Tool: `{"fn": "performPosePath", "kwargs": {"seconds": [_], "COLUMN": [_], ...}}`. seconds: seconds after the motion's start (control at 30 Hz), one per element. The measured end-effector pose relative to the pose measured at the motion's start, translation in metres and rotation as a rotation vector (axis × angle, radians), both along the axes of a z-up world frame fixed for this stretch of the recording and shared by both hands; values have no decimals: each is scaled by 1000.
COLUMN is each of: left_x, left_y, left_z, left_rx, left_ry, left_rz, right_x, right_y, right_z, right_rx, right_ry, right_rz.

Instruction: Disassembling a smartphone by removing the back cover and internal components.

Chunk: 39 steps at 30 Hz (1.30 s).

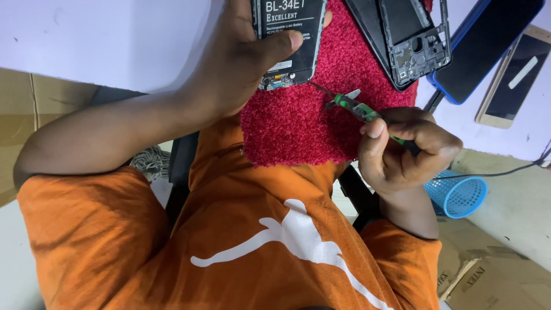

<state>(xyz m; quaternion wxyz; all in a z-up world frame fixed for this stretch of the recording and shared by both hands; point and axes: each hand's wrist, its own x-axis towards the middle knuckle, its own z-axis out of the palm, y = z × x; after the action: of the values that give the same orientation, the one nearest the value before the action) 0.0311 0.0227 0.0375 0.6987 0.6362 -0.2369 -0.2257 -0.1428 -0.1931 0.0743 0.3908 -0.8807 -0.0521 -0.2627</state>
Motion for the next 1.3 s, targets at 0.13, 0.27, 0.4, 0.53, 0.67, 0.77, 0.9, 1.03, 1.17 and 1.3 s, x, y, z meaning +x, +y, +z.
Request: {"fn": "performPosePath", "kwargs": {"seconds": [0.13,0.27,0.4,0.53,0.67,0.77,0.9,1.03,1.17,1.3], "left_x": [0,0,0,1,1,1,1,-1,-2,-1], "left_y": [-2,1,0,1,3,1,1,-2,-4,-2], "left_z": [10,-6,-13,-8,-11,-11,-11,-10,-8,-12], "left_rx": [-75,-55,-151,-110,-81,-110,-34,-98,-123,-41], "left_ry": [105,37,59,53,8,-1,16,58,148,-43], "left_rz": [-21,-8,-32,-20,-32,-25,-7,0,10,14], "right_x": [1,0,1,3,6,11,13,7,10,-1], "right_y": [1,0,-1,2,9,10,13,1,0,-14], "right_z": [-3,-3,-2,-8,-9,-13,-11,-10,5,-8], "right_rx": [41,15,8,-23,3,31,110,-13,-94,-165], "right_ry": [-2,-8,23,-85,-117,-160,-130,-120,-46,-104], "right_rz": [-28,-18,-2,-37,-64,-74,-111,16,129,137]}}
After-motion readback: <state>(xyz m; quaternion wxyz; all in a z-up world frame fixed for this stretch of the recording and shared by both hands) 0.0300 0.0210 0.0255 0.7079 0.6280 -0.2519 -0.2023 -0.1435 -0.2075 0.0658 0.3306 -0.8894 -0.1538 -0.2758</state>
